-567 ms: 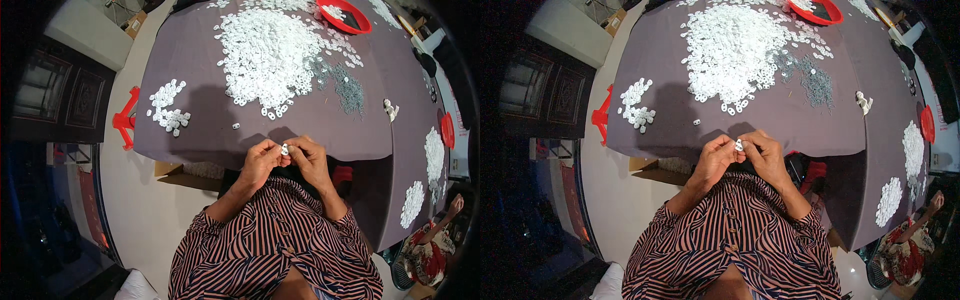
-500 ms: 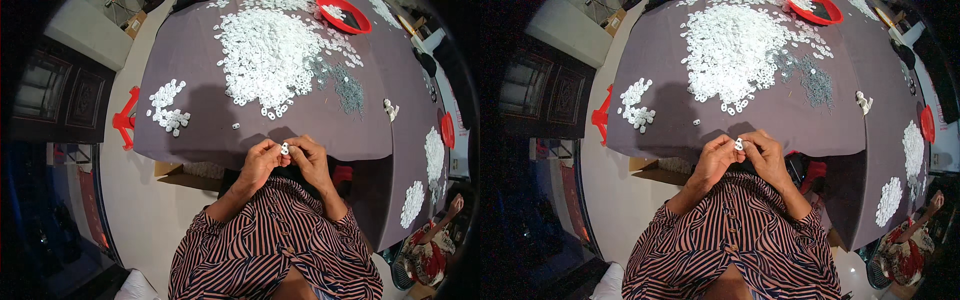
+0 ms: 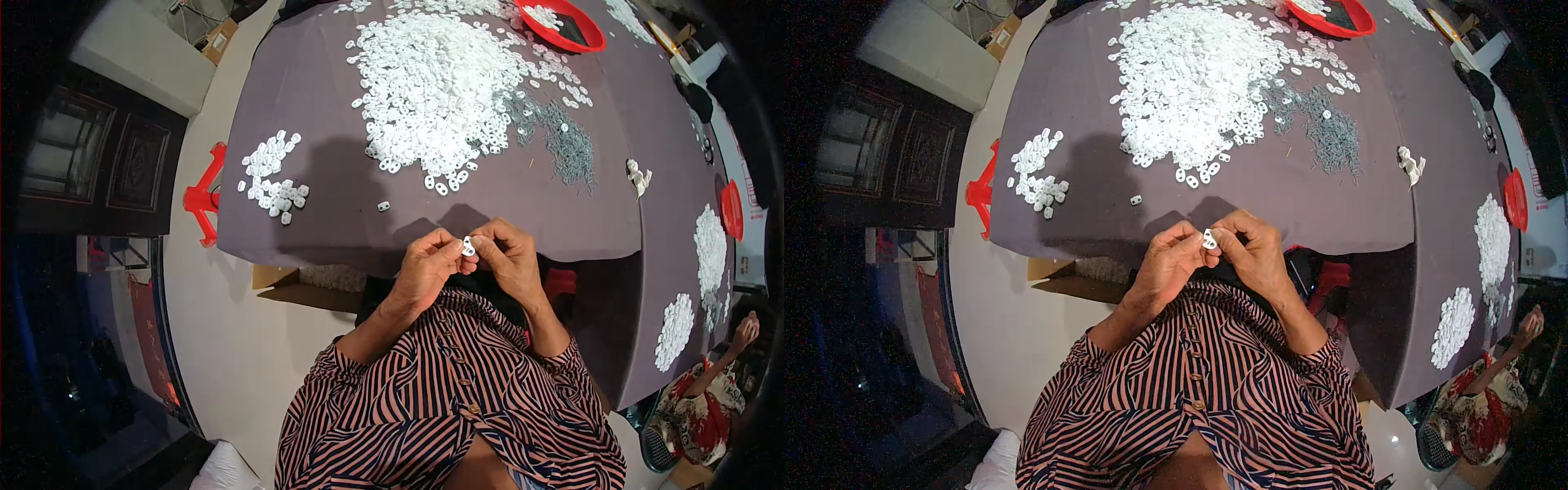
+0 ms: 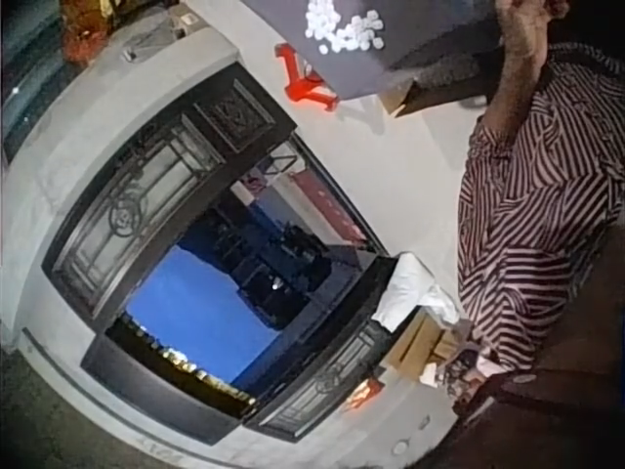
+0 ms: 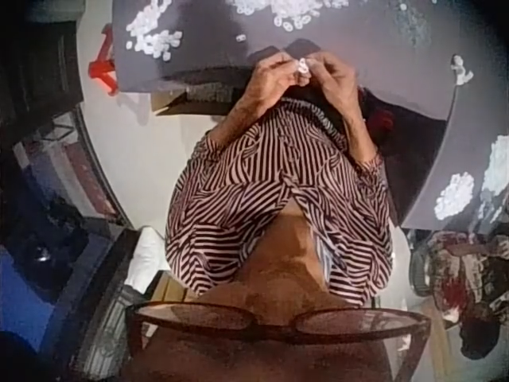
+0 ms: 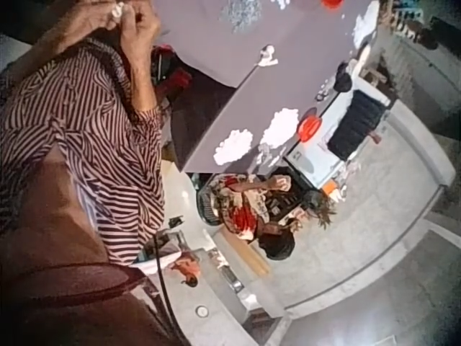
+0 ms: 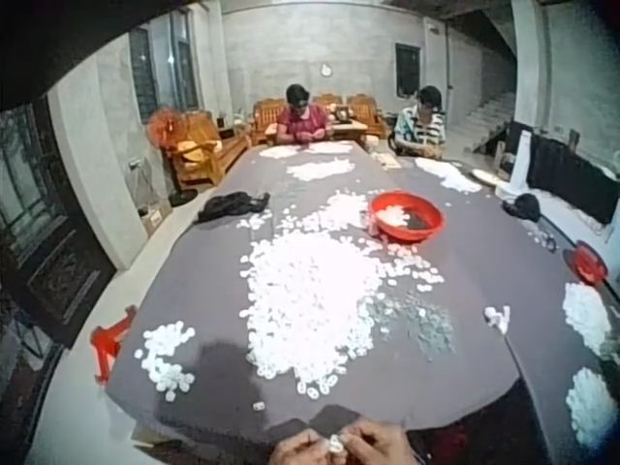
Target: The person assembles plastic fasteners by picking up components from the table and inserting small pins into them by hand.
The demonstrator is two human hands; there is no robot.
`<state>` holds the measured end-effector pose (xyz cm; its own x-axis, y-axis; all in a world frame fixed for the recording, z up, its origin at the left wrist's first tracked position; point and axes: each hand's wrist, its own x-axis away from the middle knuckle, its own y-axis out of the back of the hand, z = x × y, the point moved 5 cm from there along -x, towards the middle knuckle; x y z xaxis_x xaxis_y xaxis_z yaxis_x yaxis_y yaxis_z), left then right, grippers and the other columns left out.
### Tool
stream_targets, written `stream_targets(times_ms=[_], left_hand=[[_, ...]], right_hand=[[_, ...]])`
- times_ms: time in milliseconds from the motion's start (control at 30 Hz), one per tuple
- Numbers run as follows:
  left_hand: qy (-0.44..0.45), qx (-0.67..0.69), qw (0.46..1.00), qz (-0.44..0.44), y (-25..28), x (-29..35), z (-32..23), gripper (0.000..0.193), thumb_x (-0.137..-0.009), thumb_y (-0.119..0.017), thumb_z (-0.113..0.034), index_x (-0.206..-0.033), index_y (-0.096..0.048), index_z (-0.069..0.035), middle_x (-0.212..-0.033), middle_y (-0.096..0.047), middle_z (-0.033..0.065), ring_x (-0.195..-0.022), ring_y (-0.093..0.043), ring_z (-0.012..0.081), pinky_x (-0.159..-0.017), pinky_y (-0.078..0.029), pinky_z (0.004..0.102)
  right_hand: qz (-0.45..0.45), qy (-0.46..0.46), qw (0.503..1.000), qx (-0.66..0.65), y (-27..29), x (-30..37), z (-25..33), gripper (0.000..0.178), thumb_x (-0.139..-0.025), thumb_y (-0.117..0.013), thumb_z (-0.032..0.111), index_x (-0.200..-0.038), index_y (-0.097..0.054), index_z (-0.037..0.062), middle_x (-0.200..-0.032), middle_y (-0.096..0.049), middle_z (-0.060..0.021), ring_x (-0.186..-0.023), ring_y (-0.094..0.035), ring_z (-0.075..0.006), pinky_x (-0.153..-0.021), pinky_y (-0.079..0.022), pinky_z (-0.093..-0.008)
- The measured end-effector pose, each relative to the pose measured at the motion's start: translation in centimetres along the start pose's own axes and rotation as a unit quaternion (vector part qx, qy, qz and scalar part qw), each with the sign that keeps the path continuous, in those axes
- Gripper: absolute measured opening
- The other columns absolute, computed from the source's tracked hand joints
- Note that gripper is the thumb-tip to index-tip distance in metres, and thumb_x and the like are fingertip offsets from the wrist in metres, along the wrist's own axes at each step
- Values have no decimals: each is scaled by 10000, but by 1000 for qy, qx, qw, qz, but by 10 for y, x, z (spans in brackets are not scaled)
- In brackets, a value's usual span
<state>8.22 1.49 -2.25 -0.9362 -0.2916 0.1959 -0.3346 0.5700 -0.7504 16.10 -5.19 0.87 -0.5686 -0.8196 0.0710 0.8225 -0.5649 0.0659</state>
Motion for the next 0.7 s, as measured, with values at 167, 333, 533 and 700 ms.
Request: stream_targets(times_ms=[167,333,533,700], left_hand=[[-5,5,1000,-4,-4,0,-1,105,-766,-386,-98,-722,-427,-12,-698,-495,80,-650,-478,129,-615,-388,269],[-20,-25,999,-14,-3,1,-1,102,-764,-388,-87,-723,-435,-7,-692,-494,78,-646,-477,128,-609,-394,269],[-31,-46,998,-22,-4,1,-4,105,-764,-387,-83,-721,-440,-4,-696,-496,79,-644,-475,127,-608,-396,265],[-26,-19,999,-21,-2,2,-5,103,-762,-393,-88,-716,-436,-7,-695,-492,74,-645,-474,129,-614,-393,265]], right_hand=[[-9,-23,999,-33,0,2,6,103,-737,-439,64,-664,-454,-6,-559,-443,9,-469,-382,-25,-406,-307,-145],[12,1,999,32,3,-1,8,100,-733,-444,64,-660,-450,-5,-541,-424,16,-456,-364,-22,-402,-301,-144],[14,-4,999,37,3,-1,10,98,-735,-443,71,-695,-469,-14,-577,-433,4,-449,-379,-33,-401,-312,-151],[37,8,999,12,2,1,12,151,-721,-461,99,-817,-481,-15,-648,-434,-26,-505,-406,-61,-447,-333,-171]])
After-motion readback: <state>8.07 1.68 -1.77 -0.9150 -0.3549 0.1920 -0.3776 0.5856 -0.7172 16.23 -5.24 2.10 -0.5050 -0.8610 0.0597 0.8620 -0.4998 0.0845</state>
